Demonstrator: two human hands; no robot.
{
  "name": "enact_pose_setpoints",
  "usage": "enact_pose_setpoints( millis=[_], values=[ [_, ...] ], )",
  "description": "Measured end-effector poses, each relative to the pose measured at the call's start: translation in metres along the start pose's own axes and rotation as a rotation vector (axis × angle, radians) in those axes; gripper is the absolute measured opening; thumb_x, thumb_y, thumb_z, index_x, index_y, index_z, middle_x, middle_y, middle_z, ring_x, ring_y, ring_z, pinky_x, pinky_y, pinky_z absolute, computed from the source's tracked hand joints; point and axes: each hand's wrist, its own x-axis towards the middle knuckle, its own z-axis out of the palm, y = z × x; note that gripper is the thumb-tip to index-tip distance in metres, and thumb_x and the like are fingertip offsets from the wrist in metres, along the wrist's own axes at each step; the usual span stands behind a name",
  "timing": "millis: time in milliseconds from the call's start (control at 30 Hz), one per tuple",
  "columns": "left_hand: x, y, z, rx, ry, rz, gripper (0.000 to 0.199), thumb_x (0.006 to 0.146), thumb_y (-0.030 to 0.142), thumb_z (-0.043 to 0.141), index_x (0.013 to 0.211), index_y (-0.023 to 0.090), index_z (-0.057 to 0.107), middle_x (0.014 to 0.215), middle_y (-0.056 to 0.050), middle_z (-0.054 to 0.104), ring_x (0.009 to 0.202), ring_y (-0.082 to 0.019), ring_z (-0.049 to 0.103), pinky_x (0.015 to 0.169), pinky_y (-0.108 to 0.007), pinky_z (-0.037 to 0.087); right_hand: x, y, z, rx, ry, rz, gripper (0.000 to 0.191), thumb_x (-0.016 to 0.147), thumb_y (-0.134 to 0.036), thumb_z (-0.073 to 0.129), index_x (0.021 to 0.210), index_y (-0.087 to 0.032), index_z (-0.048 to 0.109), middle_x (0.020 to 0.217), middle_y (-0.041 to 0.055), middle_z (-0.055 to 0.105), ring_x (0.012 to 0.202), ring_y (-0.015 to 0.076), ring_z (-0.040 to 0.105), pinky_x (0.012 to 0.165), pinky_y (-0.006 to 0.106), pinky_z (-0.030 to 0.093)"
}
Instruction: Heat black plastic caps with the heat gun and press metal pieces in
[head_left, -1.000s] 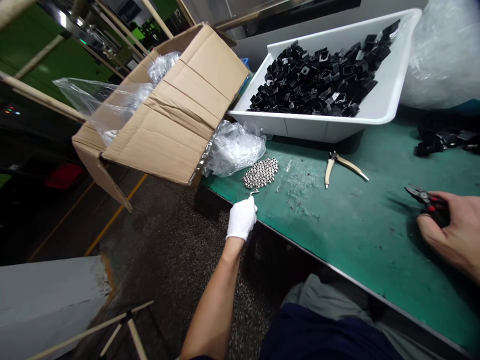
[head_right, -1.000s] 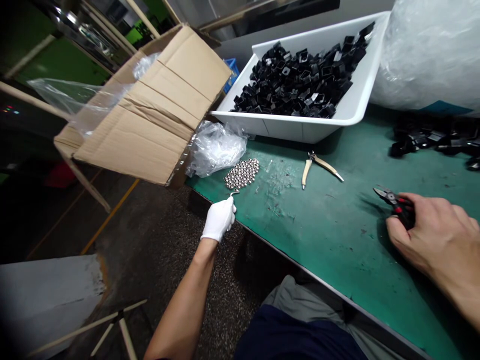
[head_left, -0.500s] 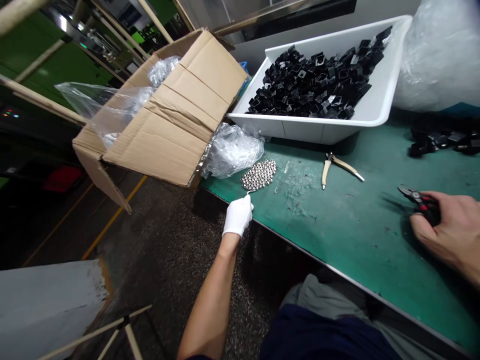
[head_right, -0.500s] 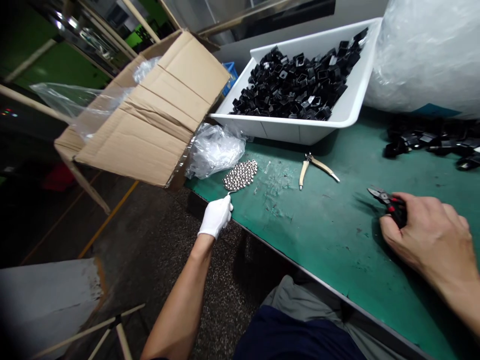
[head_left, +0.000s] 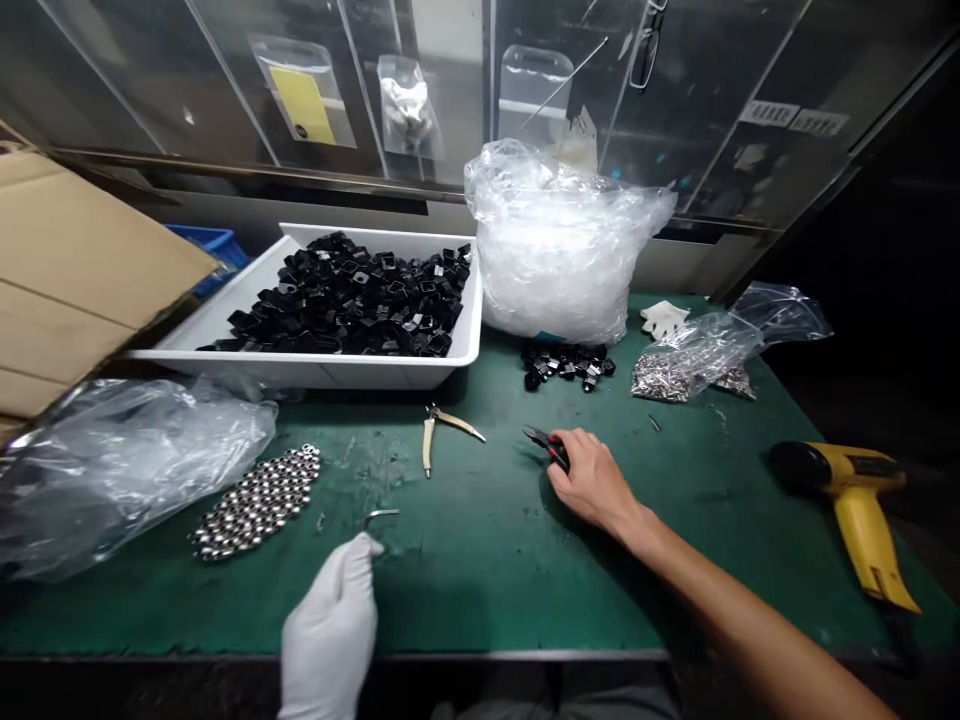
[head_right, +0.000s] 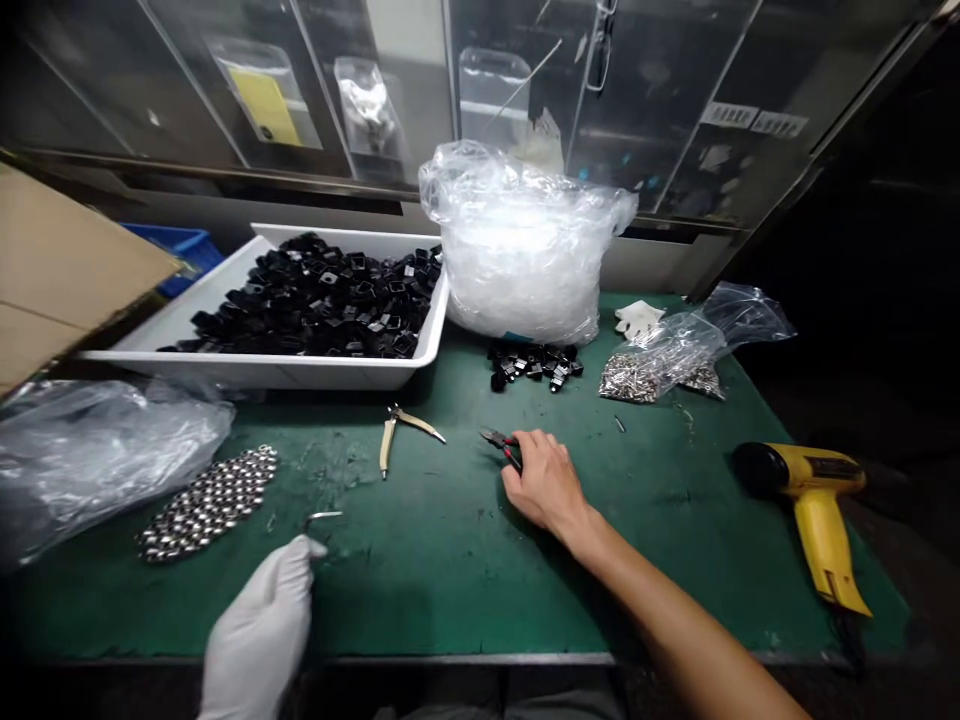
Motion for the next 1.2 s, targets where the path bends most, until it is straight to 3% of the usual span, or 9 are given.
enact_pose_setpoints(
  millis=[67, 200, 367, 500, 733, 933, 1200],
  values=[
    [-0.004, 0.012, 0.015, 0.122, 0.032, 0.062, 0.031, 0.098, 0.043, 0.048, 0.1, 0.022, 0.071, 0.096, -0.002, 0.077, 0.084, -0.019, 0.071, 0.073, -0.025, 0.048, 0.009, 0.006, -0.008, -0.051, 0.005, 0.055, 0.031, 0.098, -0.035, 0.061, 0.122, -0.017, 0.061, 0.118, 0.0084, 0.065, 0.098, 0.0208, 0.066, 0.084, 0.041, 0.058],
    [-0.009, 0.019, 0.03, 0.459, 0.033, 0.24, 0.024, 0.098, 0.039, 0.053, 0.1, 0.028, 0.073, 0.09, 0.001, 0.078, 0.066, -0.018, 0.067, 0.056, -0.027, 0.035, 0.042, 0.017, -0.026, -0.199, 0.044, 0.103, 0.033, 0.096, -0.038, 0.062, 0.121, -0.016, 0.062, 0.121, 0.0094, 0.063, 0.107, 0.0246, 0.062, 0.092, 0.047, 0.053],
    [-0.012, 0.013, 0.029, 0.471, 0.072, 0.346, 0.02, 0.098, 0.034, 0.056, 0.099, 0.026, 0.074, 0.089, 0.002, 0.079, 0.065, -0.017, 0.065, 0.056, -0.027, 0.033, 0.082, 0.015, -0.043, -0.316, 0.05, -0.036, 0.035, 0.095, -0.039, 0.063, 0.121, -0.015, 0.061, 0.126, 0.0106, 0.06, 0.115, 0.0273, 0.058, 0.099, 0.051, 0.048],
    [-0.013, 0.014, 0.029, 0.426, 0.072, 0.354, 0.02, 0.097, 0.034, 0.056, 0.096, 0.025, 0.074, 0.088, 0.001, 0.079, 0.066, -0.017, 0.066, 0.057, -0.028, 0.033, 0.098, 0.01, -0.049, -0.36, 0.032, -0.137, 0.033, 0.097, -0.034, 0.062, 0.125, -0.016, 0.061, 0.129, 0.0104, 0.06, 0.117, 0.0272, 0.059, 0.1, 0.052, 0.049],
    [-0.015, 0.017, 0.029, 0.383, 0.065, 0.29, 0.021, 0.097, 0.037, 0.055, 0.096, 0.026, 0.073, 0.082, 0.001, 0.077, 0.065, -0.018, 0.066, 0.057, -0.029, 0.034, 0.104, 0.012, -0.056, -0.41, -0.045, -0.192, 0.032, 0.097, -0.032, 0.061, 0.125, -0.017, 0.061, 0.131, 0.0103, 0.06, 0.117, 0.027, 0.059, 0.099, 0.051, 0.05],
    [-0.016, 0.018, 0.028, 0.346, 0.05, 0.268, 0.019, 0.097, 0.037, 0.056, 0.096, 0.026, 0.072, 0.08, 0.0, 0.076, 0.066, -0.018, 0.065, 0.058, -0.029, 0.033, 0.1, 0.014, -0.051, -0.392, -0.134, -0.088, 0.033, 0.096, -0.033, 0.064, 0.123, -0.015, 0.062, 0.126, 0.0109, 0.062, 0.112, 0.0262, 0.062, 0.095, 0.049, 0.053],
    [-0.016, 0.016, 0.029, 0.276, 0.068, 0.254, 0.019, 0.097, 0.032, 0.055, 0.102, 0.022, 0.071, 0.087, -0.004, 0.074, 0.076, -0.019, 0.065, 0.066, -0.029, 0.039, 0.081, 0.027, -0.061, -0.101, -0.267, 0.061, 0.03, 0.096, -0.037, 0.063, 0.116, -0.014, 0.064, 0.117, 0.0091, 0.065, 0.102, 0.0227, 0.065, 0.089, 0.044, 0.055]
  ],
)
